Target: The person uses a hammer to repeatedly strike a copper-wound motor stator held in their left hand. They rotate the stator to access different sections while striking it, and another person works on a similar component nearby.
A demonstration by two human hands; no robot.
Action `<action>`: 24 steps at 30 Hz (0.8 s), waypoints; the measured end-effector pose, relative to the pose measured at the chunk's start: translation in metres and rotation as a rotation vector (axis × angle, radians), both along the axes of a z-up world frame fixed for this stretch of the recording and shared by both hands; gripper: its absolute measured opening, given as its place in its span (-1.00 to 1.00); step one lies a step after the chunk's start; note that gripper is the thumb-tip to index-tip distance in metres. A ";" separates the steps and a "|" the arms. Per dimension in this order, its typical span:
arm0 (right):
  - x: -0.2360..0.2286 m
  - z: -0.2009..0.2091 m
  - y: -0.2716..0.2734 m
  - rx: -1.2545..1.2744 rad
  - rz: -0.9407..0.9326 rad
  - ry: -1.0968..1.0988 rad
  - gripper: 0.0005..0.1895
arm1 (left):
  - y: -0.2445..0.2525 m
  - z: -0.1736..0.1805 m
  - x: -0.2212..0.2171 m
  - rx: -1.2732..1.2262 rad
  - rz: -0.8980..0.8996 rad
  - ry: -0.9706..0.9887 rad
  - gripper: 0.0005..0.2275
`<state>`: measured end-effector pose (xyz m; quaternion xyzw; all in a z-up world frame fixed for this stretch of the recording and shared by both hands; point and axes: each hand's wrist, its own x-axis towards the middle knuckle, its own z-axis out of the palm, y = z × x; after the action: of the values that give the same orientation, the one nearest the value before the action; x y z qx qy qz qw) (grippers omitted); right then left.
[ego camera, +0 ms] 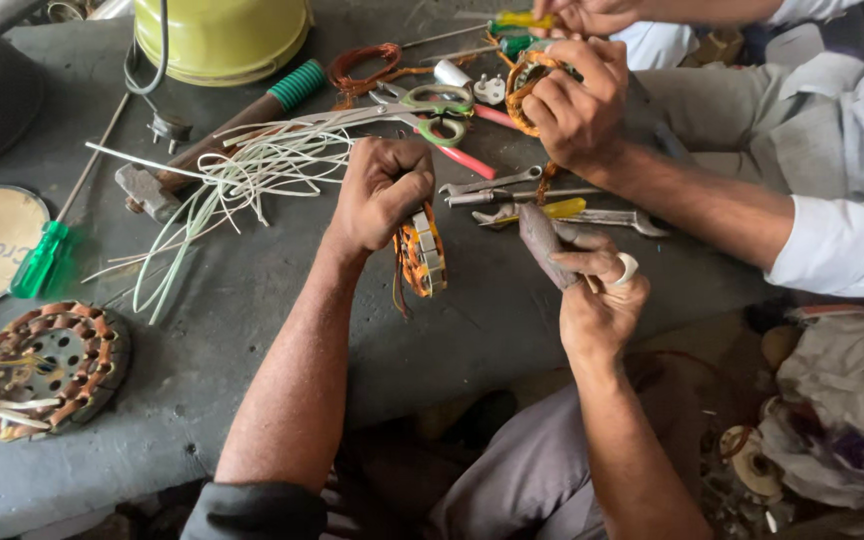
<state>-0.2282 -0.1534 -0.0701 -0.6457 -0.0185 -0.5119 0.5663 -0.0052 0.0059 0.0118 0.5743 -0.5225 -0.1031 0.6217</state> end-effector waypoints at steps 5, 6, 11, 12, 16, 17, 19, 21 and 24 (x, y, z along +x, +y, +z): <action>0.006 0.002 0.002 0.260 0.252 -0.079 -0.81 | 0.000 -0.009 0.007 -0.005 0.005 0.019 -0.81; 0.005 -0.001 0.004 0.259 0.283 -0.079 -0.82 | 0.001 -0.013 0.009 -0.001 0.005 0.022 -0.81; -0.003 0.011 -0.004 0.324 0.368 -0.101 -0.84 | -0.008 -0.025 0.013 -0.086 0.055 0.009 -0.85; 0.004 0.017 -0.001 0.365 0.379 -0.132 -0.80 | -0.008 -0.023 0.013 -0.135 0.049 0.041 -0.83; 0.007 0.040 0.029 0.305 0.108 0.119 -0.72 | -0.006 -0.025 0.018 -0.064 0.136 -0.161 -0.77; 0.002 0.045 0.040 0.272 0.212 0.122 -0.74 | -0.005 -0.028 0.018 -0.022 0.084 -0.102 -0.76; -0.006 0.061 0.056 0.190 0.396 0.112 -0.79 | -0.010 -0.030 0.022 -0.012 -0.006 0.018 -0.74; -0.006 0.067 0.081 0.082 0.306 0.203 -0.83 | -0.006 -0.031 0.024 -0.077 -0.092 0.118 -0.75; 0.002 0.082 0.108 0.086 0.303 0.099 -0.82 | -0.001 -0.019 0.022 -0.129 -0.018 -0.108 -0.74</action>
<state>-0.2258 -0.0450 0.0121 -0.6350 -0.0659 -0.3886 0.6644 0.0171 0.0053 -0.0075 0.5330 -0.5658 -0.0437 0.6276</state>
